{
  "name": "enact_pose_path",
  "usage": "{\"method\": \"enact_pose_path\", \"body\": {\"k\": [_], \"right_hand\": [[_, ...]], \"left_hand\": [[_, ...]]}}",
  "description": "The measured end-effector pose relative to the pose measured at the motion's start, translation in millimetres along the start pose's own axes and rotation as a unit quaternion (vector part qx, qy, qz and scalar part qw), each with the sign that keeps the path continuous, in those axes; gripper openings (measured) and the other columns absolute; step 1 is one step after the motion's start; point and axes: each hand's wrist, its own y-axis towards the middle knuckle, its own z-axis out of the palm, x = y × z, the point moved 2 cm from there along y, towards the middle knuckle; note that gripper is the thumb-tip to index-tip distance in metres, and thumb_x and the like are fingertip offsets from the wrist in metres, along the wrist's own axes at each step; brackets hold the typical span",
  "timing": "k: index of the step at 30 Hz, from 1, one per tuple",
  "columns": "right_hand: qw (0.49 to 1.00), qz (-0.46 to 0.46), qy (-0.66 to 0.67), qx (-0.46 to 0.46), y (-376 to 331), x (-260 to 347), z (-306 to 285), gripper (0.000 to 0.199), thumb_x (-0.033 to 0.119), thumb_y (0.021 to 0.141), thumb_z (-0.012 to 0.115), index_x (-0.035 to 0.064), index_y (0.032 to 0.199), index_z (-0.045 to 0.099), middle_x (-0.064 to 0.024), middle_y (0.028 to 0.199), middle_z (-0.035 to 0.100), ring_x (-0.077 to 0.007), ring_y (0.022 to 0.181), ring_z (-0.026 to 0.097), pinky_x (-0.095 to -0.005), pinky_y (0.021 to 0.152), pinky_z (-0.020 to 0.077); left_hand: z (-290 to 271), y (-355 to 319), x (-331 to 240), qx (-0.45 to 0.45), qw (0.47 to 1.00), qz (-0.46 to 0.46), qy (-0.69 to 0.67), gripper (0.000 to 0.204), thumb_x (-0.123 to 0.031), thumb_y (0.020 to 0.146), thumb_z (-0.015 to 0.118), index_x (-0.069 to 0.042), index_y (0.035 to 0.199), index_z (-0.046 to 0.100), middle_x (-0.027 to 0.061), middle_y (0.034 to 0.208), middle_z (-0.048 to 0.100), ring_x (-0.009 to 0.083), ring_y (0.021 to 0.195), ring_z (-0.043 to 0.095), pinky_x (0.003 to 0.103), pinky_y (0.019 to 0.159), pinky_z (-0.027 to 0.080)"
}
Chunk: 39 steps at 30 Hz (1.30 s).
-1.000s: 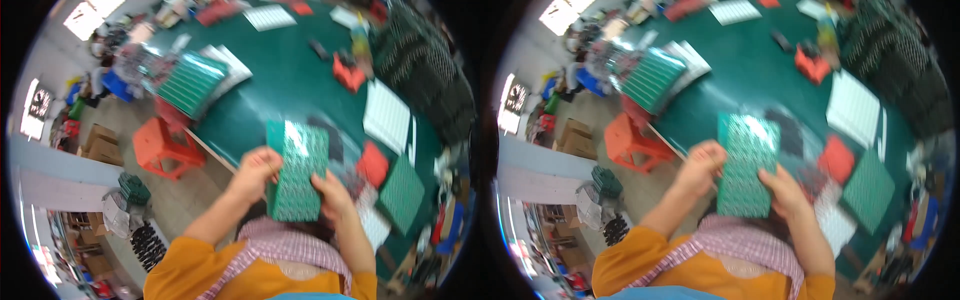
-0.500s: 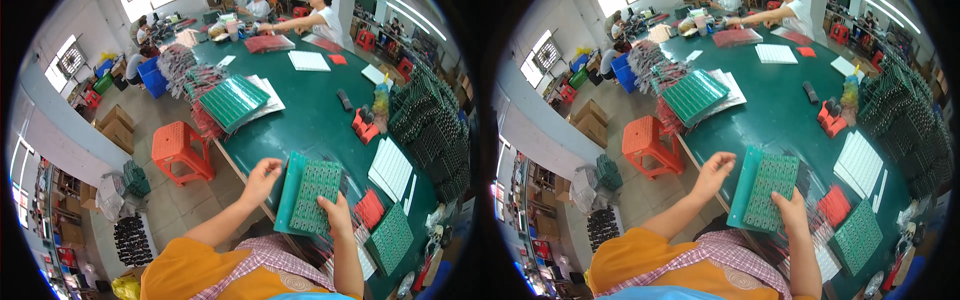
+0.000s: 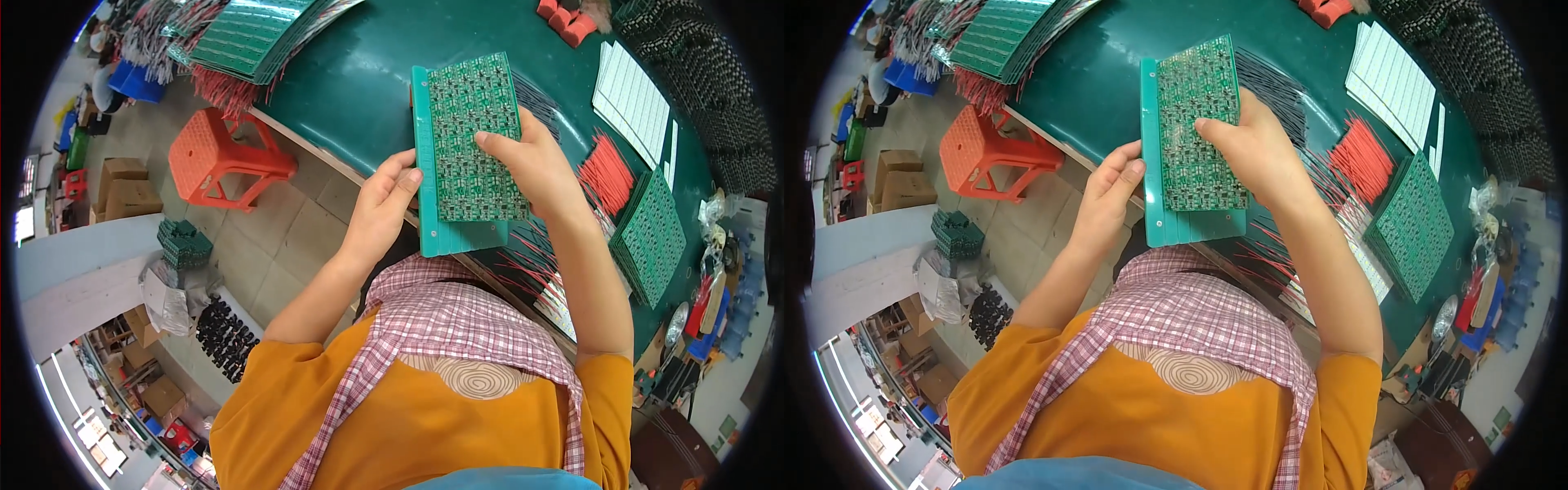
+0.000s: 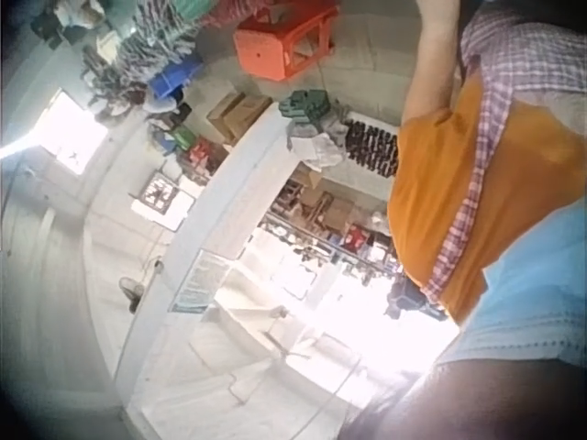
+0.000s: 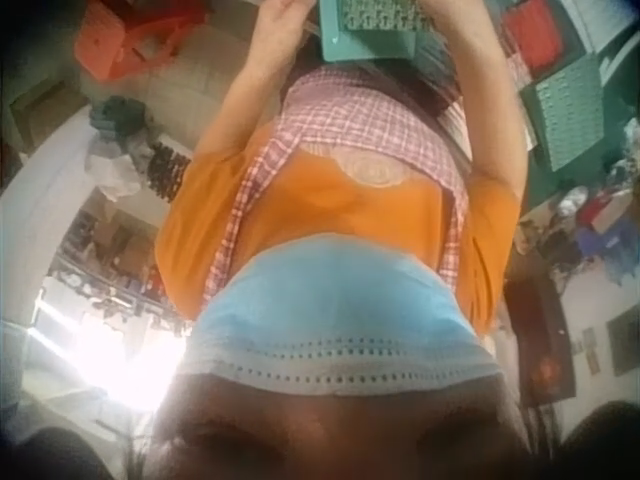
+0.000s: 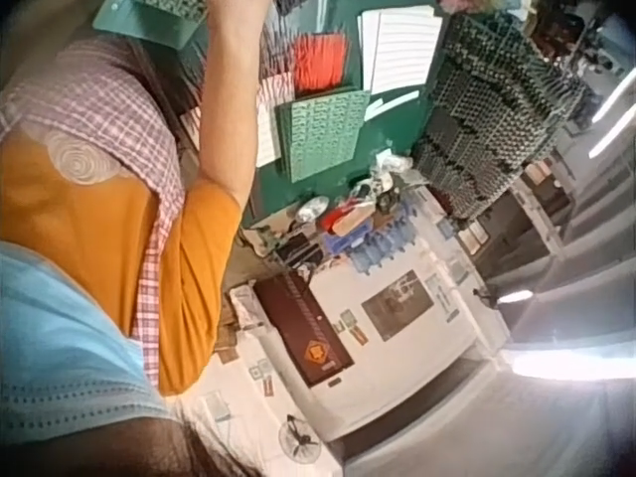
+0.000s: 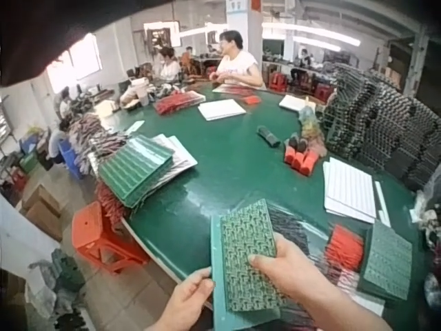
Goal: Inspecting and sorting stacks of printed circuit board panels on an assembly table.
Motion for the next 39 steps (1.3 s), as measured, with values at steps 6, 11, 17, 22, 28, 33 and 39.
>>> {"method": "enact_pose_path", "body": {"k": [6, 11, 17, 22, 28, 33, 39], "right_hand": [[0.986, -0.067, -0.138, -0.060, -1, 5, 12, 0.034, 0.008, 0.079, 0.055, -0.0056, 0.110, 0.052, -0.0137, 0.092, 0.063, -0.0207, 0.086, 0.061, -0.0326, 0.079, 0.0464], [0.994, -0.057, -0.094, -0.026, 0, 0, 5, 0.035, 0.009, 0.080, 0.057, -0.0058, 0.111, 0.050, -0.0140, 0.096, 0.063, -0.0210, 0.088, 0.062, -0.0332, 0.080, 0.0474], [0.976, 0.114, 0.186, 0.000, 6, -51, -13, 0.036, 0.016, 0.084, 0.062, -0.0022, 0.113, 0.050, -0.0104, 0.102, 0.061, -0.0166, 0.090, 0.060, -0.0313, 0.079, 0.0504], [0.989, 0.077, 0.125, -0.011, 1, -27, -7, 0.032, 0.012, 0.084, 0.059, -0.0030, 0.111, 0.052, -0.0101, 0.101, 0.062, -0.0164, 0.088, 0.060, -0.0311, 0.078, 0.0498], [0.998, 0.020, 0.057, 0.012, 1, -3, -1, 0.031, 0.009, 0.085, 0.056, -0.0025, 0.113, 0.050, -0.0100, 0.101, 0.062, -0.0158, 0.086, 0.061, -0.0314, 0.078, 0.0501], [0.934, 0.065, 0.346, 0.063, -5, -60, -15, 0.043, 0.015, 0.086, 0.061, 0.0038, 0.123, 0.043, -0.0082, 0.108, 0.059, -0.0182, 0.096, 0.060, -0.0323, 0.083, 0.0509], [0.955, 0.003, 0.284, 0.089, -34, -12, -6, 0.041, 0.013, 0.085, 0.062, 0.0016, 0.121, 0.046, -0.0082, 0.109, 0.060, -0.0164, 0.096, 0.060, -0.0321, 0.085, 0.0493]], "left_hand": [[5, -6, -10, 0.013, 1.000, -0.007, -0.013, 0.033, -0.017, 0.095, 0.047, 0.002, 0.122, 0.047, 0.0034, 0.103, 0.060, 0.0090, 0.093, 0.056, 0.023, 0.085, 0.041], [1, -4, -13, 0.019, 1.000, -0.005, 0.005, 0.032, -0.015, 0.094, 0.047, 0.002, 0.121, 0.048, 0.0037, 0.098, 0.062, 0.0080, 0.089, 0.056, 0.023, 0.080, 0.043], [0, 0, -13, 0.032, 0.999, -0.022, 0.021, 0.030, -0.011, 0.094, 0.046, 0.006, 0.118, 0.046, 0.0080, 0.096, 0.063, 0.0087, 0.088, 0.057, 0.024, 0.079, 0.044], [3, -1, -11, 0.007, 0.999, -0.006, 0.034, 0.032, -0.016, 0.093, 0.049, 0.002, 0.119, 0.050, 0.0013, 0.092, 0.062, 0.0054, 0.077, 0.057, 0.020, 0.068, 0.044], [0, 2, -15, 0.026, 0.998, -0.009, 0.064, 0.033, -0.017, 0.092, 0.050, 0.001, 0.119, 0.050, 0.0009, 0.093, 0.063, 0.0057, 0.075, 0.057, 0.020, 0.067, 0.044], [2, 1, -20, 0.011, 0.998, -0.022, 0.053, 0.034, -0.013, 0.093, 0.048, 0.004, 0.123, 0.046, 0.0057, 0.100, 0.061, 0.0089, 0.087, 0.055, 0.022, 0.077, 0.044], [-3, 0, -54, -0.076, 0.995, 0.071, -0.006, 0.030, -0.016, 0.091, 0.054, 0.001, 0.115, 0.054, 0.0054, 0.090, 0.061, 0.0081, 0.075, 0.054, 0.020, 0.061, 0.041]]}}
